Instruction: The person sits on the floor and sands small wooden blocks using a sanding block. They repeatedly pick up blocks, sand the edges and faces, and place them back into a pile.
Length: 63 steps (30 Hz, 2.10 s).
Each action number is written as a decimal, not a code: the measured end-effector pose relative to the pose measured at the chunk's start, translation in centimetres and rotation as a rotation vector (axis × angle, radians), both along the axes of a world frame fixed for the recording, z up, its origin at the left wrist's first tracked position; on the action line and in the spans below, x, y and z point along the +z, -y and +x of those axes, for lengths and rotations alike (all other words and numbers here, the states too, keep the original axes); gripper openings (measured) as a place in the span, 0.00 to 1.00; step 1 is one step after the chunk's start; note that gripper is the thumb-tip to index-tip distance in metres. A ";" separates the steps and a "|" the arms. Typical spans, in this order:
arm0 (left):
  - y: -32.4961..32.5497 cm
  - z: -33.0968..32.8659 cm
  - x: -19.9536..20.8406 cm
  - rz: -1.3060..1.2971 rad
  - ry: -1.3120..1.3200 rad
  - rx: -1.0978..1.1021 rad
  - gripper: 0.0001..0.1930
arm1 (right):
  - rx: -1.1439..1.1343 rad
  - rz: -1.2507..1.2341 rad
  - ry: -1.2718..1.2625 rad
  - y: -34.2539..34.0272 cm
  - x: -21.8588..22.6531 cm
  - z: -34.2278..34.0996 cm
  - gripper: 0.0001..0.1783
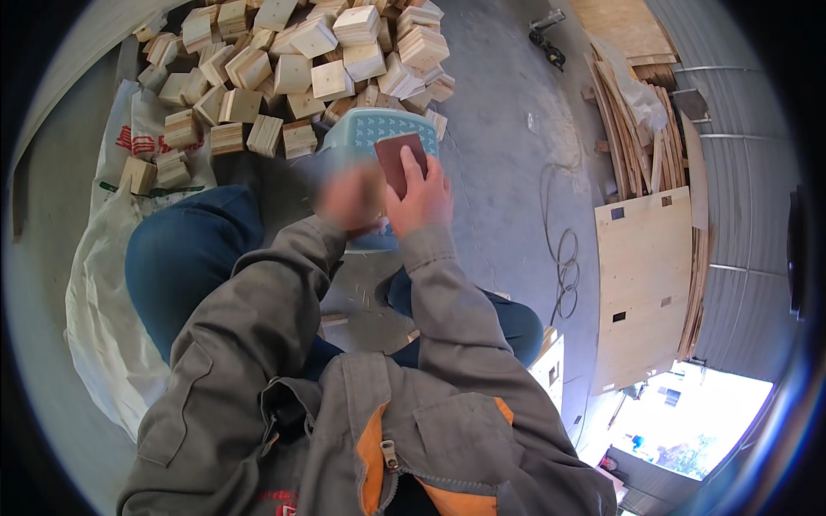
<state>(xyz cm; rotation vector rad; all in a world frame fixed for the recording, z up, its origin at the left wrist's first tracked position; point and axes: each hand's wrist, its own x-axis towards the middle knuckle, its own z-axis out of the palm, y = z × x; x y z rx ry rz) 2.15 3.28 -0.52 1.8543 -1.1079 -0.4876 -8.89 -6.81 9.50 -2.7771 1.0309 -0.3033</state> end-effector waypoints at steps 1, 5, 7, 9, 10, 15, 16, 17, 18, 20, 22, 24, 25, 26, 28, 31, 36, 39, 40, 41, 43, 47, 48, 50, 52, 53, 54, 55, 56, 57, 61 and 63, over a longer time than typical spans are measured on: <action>0.1 0.1 -0.3 -0.016 -0.015 0.005 0.50 | 0.011 0.001 0.009 -0.9 -0.1 -1.2 0.42; 0.8 0.1 -0.8 0.004 -0.047 0.019 0.48 | 0.045 -0.007 0.041 -4.5 -0.3 -6.5 0.42; 0.9 -0.3 -1.0 -0.139 0.002 0.083 0.31 | 0.064 -0.003 0.068 -5.7 -0.6 -8.5 0.42; 0.9 -0.5 -1.5 -0.318 0.062 0.150 0.14 | 0.098 0.005 0.109 -6.3 -0.5 -9.2 0.42; 0.8 -0.4 -1.8 -0.320 0.056 0.159 0.14 | 0.102 -0.001 0.106 -6.3 -0.6 -9.0 0.42; 0.7 -0.6 -0.9 -0.276 0.074 0.134 0.13 | 0.096 -0.034 0.049 -5.0 0.0 -6.1 0.43; 0.7 -0.6 -0.5 -0.275 0.054 0.126 0.14 | 0.067 -0.033 0.037 -4.2 0.0 -4.9 0.41; 0.7 -0.7 -0.3 -0.276 0.034 0.122 0.14 | 0.047 -0.039 0.024 -3.4 0.2 -3.4 0.40; 0.7 -0.7 -0.2 -0.273 0.016 0.116 0.14 | 0.026 -0.042 0.016 -2.5 0.3 -1.8 0.40; 0.7 -0.9 -0.6 -0.256 0.011 0.137 0.19 | -0.018 -0.048 -0.009 -0.6 0.3 1.6 0.39; 0.4 -0.6 -2.0 -0.243 0.050 0.171 0.26 | -0.032 -0.033 -0.030 0.7 0.3 4.7 0.39; 0.6 -0.7 -1.8 -0.192 0.065 0.161 0.32 | -0.049 -0.023 -0.065 1.7 0.8 6.1 0.39; 0.4 -0.8 -1.7 -0.170 0.063 0.157 0.36 | -0.065 0.004 -0.100 1.7 0.9 6.3 0.40; 0.3 -0.8 -1.4 -0.149 0.062 0.153 0.40 | -0.061 -0.015 -0.097 1.6 1.0 6.2 0.40; 0.4 -1.2 0.9 0.012 -0.054 0.057 0.58 | -0.078 -0.062 -0.097 1.5 0.9 4.7 0.40; 0.4 -0.1 0.0 0.086 -0.124 0.006 0.54 | -0.026 -0.082 -0.048 0.3 -0.1 2.9 0.40; 0.7 -0.6 -0.6 0.007 -0.048 0.088 0.48 | 0.056 -0.068 0.026 -4.1 0.1 -4.2 0.41; 0.5 -0.7 0.1 0.003 -0.058 0.070 0.49 | 0.090 -0.045 0.078 -6.0 -0.3 -8.3 0.41; 0.4 -0.7 0.1 0.003 -0.065 0.072 0.49 | 0.105 -0.041 0.092 -6.1 -0.4 -9.0 0.41; 0.4 -0.7 0.1 0.003 -0.071 0.073 0.49 | 0.115 -0.045 0.100 -6.2 -0.3 -9.0 0.42; 0.3 -0.7 0.0 0.009 -0.087 0.068 0.50 | 0.137 -0.053 0.115 -6.2 0.2 -8.9 0.43; 0.4 -0.5 -0.2 0.016 -0.105 0.076 0.52 | 0.126 -0.071 0.116 -4.7 0.3 -6.3 0.41; 0.5 -0.7 -0.2 0.015 -0.105 0.082 0.53 | 0.112 -0.070 0.108 -3.8 0.2 -5.3 0.41; 0.3 -1.0 -0.2 0.024 -0.092 0.103 0.53 | 0.077 -0.081 0.084 -2.1 -0.1 -2.9 0.40; 0.1 -1.0 0.0 0.063 -0.069 0.093 0.52 | 0.035 -0.104 0.061 0.1 -0.5 0.1 0.39; 0.2 -1.1 0.3 0.065 -0.077 0.100 0.53 | 0.011 -0.090 0.039 1.2 -0.5 1.7 0.39; 0.4 -1.2 0.7 0.063 -0.086 0.103 0.54 | -0.018 -0.082 0.016 2.3 -0.3 3.0 0.39; 0.7 -1.3 1.1 0.060 -0.094 0.105 0.55 | -0.048 -0.074 -0.007 3.2 -0.1 3.8 0.39; 0.8 -1.2 1.3 0.068 -0.107 0.112 0.55 | -0.061 -0.050 -0.025 3.7 0.1 4.7 0.39; 1.0 -1.1 1.6 0.075 -0.120 0.116 0.55 | -0.076 -0.027 -0.044 4.1 0.3 5.3 0.39; 0.7 -1.1 1.6 0.072 -0.121 0.084 0.55 | -0.051 -0.068 -0.030 3.5 0.1 4.0 0.39; 0.6 -0.8 1.2 0.078 -0.108 0.063 0.54 | 0.012 -0.092 0.032 2.2 -0.5 1.9 0.39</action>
